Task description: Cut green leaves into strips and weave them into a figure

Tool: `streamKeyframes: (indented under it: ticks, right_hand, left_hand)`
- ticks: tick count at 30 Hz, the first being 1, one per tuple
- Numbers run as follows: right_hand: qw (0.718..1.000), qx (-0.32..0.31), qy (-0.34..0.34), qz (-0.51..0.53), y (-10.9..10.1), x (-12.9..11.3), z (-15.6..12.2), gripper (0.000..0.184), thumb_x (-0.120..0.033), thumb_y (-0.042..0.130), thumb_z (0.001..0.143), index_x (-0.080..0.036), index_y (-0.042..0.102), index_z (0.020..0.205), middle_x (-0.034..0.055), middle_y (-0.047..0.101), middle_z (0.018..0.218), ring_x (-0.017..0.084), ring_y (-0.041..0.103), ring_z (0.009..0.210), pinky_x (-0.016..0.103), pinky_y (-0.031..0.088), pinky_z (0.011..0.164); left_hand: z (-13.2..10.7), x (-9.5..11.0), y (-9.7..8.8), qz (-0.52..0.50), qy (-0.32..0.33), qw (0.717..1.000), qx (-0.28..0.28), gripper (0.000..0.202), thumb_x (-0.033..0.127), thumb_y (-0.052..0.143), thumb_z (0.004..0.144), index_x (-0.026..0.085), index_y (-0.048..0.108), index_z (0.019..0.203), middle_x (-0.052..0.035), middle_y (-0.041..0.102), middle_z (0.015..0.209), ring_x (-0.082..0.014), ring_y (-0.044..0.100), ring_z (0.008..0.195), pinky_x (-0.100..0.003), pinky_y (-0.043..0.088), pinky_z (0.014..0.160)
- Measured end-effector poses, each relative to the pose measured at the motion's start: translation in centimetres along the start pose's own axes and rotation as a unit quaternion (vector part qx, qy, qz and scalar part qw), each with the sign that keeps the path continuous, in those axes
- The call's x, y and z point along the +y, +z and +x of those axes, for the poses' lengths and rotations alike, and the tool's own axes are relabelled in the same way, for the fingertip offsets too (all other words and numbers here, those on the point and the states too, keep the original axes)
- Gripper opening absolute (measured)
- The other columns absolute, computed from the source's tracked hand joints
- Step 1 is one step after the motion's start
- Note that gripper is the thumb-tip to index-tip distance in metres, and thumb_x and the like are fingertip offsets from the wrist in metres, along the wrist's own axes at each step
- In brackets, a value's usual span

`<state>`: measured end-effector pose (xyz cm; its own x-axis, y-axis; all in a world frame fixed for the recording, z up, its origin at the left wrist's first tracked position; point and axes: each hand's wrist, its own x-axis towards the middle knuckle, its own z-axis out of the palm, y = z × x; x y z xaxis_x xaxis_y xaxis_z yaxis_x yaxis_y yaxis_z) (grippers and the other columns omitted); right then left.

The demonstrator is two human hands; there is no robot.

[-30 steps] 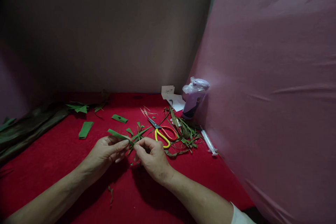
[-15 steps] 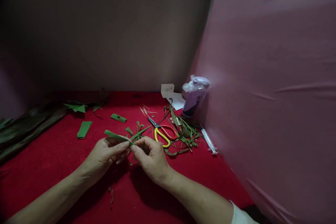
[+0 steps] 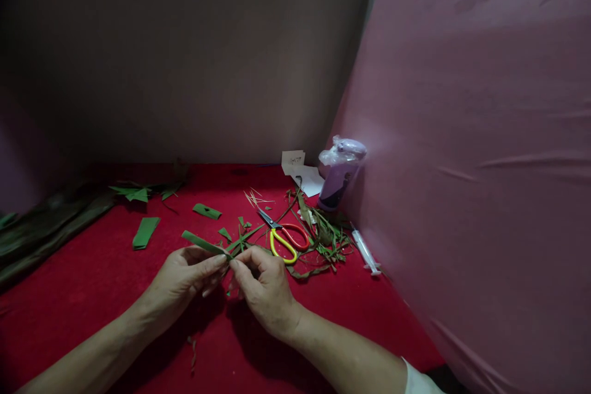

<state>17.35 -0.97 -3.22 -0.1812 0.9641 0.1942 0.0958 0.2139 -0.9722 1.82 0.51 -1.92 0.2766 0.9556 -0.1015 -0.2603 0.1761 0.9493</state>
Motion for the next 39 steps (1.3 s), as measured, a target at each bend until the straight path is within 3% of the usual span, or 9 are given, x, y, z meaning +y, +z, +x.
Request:
streamKeyframes:
  ticks: [6, 10, 13, 16, 18, 22, 26, 32, 39]
  right_hand:
    - [1.0, -0.011, 0.016, 0.021, 0.3, 0.1, 0.0, 0.025, -0.04, 0.05, 0.089, -0.018, 0.053, 0.076, -0.0029, 0.056, 0.058, 0.008, 0.048, 0.045, 0.02, 0.039, 0.046]
    - [0.985, -0.003, -0.057, -0.163, -1.4, -1.2, 1.1, 0.028, -0.034, 0.044, 0.092, -0.017, 0.059, 0.075, -0.0003, 0.056, 0.066, 0.012, 0.051, 0.062, 0.023, 0.04, 0.058]
    - [0.931, 0.042, -0.106, -0.346, -3.8, -2.0, 2.5, 0.02, -0.02, 0.042, 0.092, -0.017, 0.058, 0.081, 0.0049, 0.058, 0.084, 0.016, 0.053, 0.08, 0.027, 0.04, 0.075]
    - [0.838, 0.021, -0.03, -0.545, -5.8, -1.5, 3.5, 0.009, -0.013, 0.046, 0.084, -0.016, 0.055, 0.085, 0.0105, 0.056, 0.092, 0.022, 0.051, 0.087, 0.032, 0.037, 0.076]
    - [0.824, 0.004, -0.006, -0.566, -6.5, -0.7, 3.9, 0.008, -0.01, 0.049, 0.08, -0.015, 0.054, 0.083, 0.0119, 0.055, 0.089, 0.023, 0.051, 0.084, 0.032, 0.037, 0.072]
    - [0.84, -0.037, 0.003, -0.541, -7.0, 0.3, 4.6, 0.011, -0.008, 0.054, 0.074, -0.016, 0.052, 0.082, 0.0073, 0.056, 0.081, 0.018, 0.052, 0.075, 0.027, 0.035, 0.065]
    - [0.868, -0.051, 0.001, -0.494, -7.7, -0.9, 5.1, 0.034, -0.006, 0.055, 0.071, -0.017, 0.051, 0.102, 0.0007, 0.056, 0.075, 0.013, 0.052, 0.066, 0.022, 0.035, 0.058]
    - [0.948, -0.062, -0.04, -0.31, -8.0, -4.4, 2.8, 0.046, -0.026, 0.069, 0.071, -0.024, 0.055, 0.114, -0.002, 0.054, 0.078, 0.012, 0.049, 0.064, 0.023, 0.039, 0.056]
    - [0.919, -0.066, -0.122, -0.369, -7.0, -6.2, -1.1, 0.056, -0.041, 0.08, 0.058, -0.023, 0.06, 0.106, 0.0034, 0.062, 0.085, 0.018, 0.055, 0.072, 0.028, 0.042, 0.062]
  left_hand:
    - [-0.1, 0.0, 0.1, -0.019, 0.013, 1.0, 0.007, 0.019, 0.029, 0.072, 0.07, 0.012, 0.065, 0.062, 0.0028, 0.05, 0.049, -0.0068, 0.04, 0.044, -0.018, 0.032, 0.04]
    - [-0.1, 0.2, -0.1, -0.013, 0.013, 0.999, 0.027, 0.019, 0.029, 0.073, 0.07, 0.013, 0.065, 0.062, 0.0031, 0.05, 0.048, -0.0062, 0.039, 0.042, -0.018, 0.031, 0.039]
    - [-0.1, 0.6, -0.2, -0.01, 0.017, 0.999, 0.034, 0.02, 0.03, 0.073, 0.069, 0.013, 0.064, 0.062, 0.0026, 0.052, 0.049, -0.0063, 0.04, 0.042, -0.018, 0.031, 0.039]
    - [-0.1, 1.0, -0.3, -0.008, 0.02, 0.999, 0.03, 0.02, 0.03, 0.073, 0.069, 0.013, 0.066, 0.064, 0.002, 0.053, 0.05, -0.0064, 0.042, 0.043, -0.018, 0.032, 0.04]
    - [-0.1, 1.2, -0.4, -0.004, 0.021, 0.999, 0.029, 0.019, 0.031, 0.073, 0.069, 0.013, 0.066, 0.065, 0.0019, 0.054, 0.05, -0.0064, 0.042, 0.043, -0.017, 0.032, 0.04]
    - [-0.1, 1.3, -0.4, 0.0, 0.019, 0.999, 0.03, 0.02, 0.032, 0.073, 0.068, 0.013, 0.067, 0.067, 0.0009, 0.055, 0.052, -0.007, 0.043, 0.044, -0.018, 0.031, 0.04]
    - [-0.3, 1.5, -0.3, -0.01, 0.017, 0.999, 0.04, 0.021, 0.032, 0.075, 0.065, 0.013, 0.067, 0.067, 0.0004, 0.056, 0.053, -0.0076, 0.044, 0.045, -0.018, 0.033, 0.04]
    - [-0.5, 2.0, -0.2, -0.012, 0.026, 0.999, 0.046, 0.019, 0.03, 0.076, 0.064, 0.013, 0.068, 0.063, 0.0009, 0.056, 0.051, -0.0068, 0.043, 0.043, -0.018, 0.031, 0.04]
    - [-0.4, 2.2, -0.1, 0.025, 0.073, 0.994, 0.079, 0.014, 0.027, 0.077, 0.062, 0.015, 0.072, 0.068, -0.0004, 0.062, 0.054, -0.0092, 0.046, 0.048, -0.02, 0.034, 0.045]
